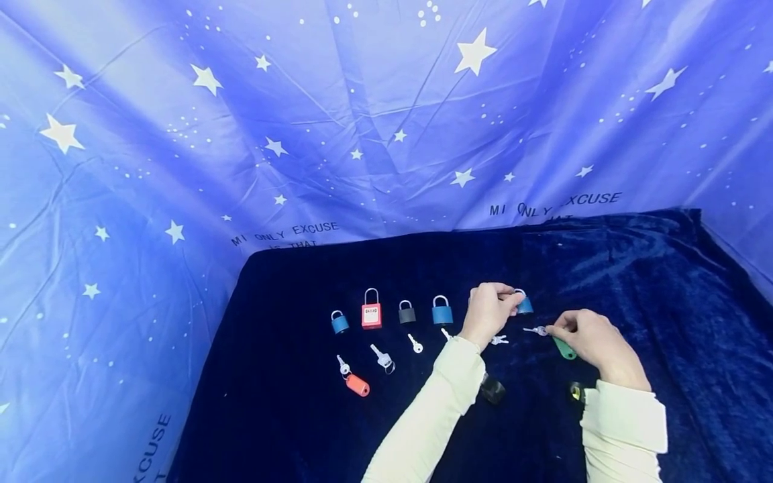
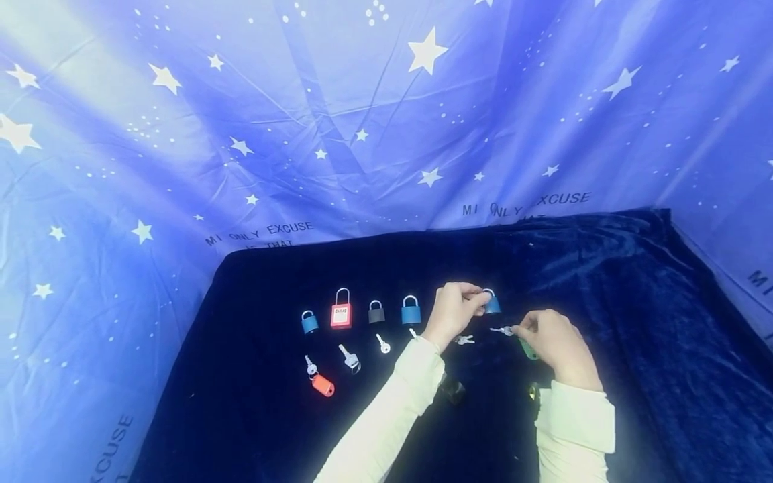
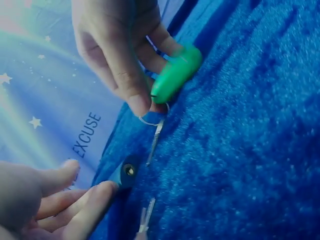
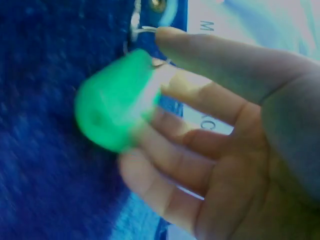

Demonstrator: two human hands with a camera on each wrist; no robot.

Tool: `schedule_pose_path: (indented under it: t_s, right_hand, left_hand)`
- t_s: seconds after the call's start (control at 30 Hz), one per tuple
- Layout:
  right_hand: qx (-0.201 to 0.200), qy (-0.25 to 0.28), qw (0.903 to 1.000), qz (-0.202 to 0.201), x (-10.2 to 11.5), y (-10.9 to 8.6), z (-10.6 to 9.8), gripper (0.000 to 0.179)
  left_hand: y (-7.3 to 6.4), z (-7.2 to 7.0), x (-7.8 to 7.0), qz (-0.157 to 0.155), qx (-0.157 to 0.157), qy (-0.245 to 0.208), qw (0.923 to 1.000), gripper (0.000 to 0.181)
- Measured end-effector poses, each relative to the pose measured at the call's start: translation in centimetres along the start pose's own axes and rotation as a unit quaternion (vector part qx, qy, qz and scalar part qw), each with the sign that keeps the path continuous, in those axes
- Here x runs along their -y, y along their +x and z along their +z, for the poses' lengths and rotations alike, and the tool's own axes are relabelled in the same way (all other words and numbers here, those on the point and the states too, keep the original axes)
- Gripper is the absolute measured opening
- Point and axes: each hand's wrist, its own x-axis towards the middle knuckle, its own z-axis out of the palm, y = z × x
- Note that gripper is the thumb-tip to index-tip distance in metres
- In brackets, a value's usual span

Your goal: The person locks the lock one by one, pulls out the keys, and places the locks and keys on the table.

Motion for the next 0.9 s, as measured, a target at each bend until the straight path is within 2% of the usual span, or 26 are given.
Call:
schedule_pose_path:
  t_s: [0.17,0.27,0.4,0.53,0.7,0.9]
  right_hand:
    - [-0.027,-0.018,0.9994,-0.014,-0.4,-0.1,-0.6,0.023]
    - [-0.040,-0.008,0.9989,-0.025,-0.4,-0.2,-0.6,0.022]
    - [-0.089,0.007,0.9944,-0.056,0.0,-0.2,-0.3,0.020]
    - [-0.128,0.019,0.9867,-0.098,0.8,0.0,0.0,0.019]
    - [-0.144,0.026,0.9811,-0.126,1.7,0.1,0.0,0.018]
    - [-0.147,0.027,0.9802,-0.130,2.4,0.2,0.0,0.022]
  left_hand:
    - [-0.4,-1.3,-0.1,0.020,-0.004,0.034,0.9992,0.024]
    - [-0.8,-2.4,0.0,0.036,-0.005,0.055,0.9978,0.028]
    - [-1.6,-4.5,0.1,0.074,-0.002,0.073,0.9946,0.035]
    - [-2.7,-7.0,0.3,0.100,-0.014,0.114,0.9884,0.039]
    - [-3.9,-9.5,0.8,0.101,-0.032,0.142,0.9842,0.039]
    - [-5.6,-11.7,1.9,0.087,-0.039,0.157,0.9830,0.042]
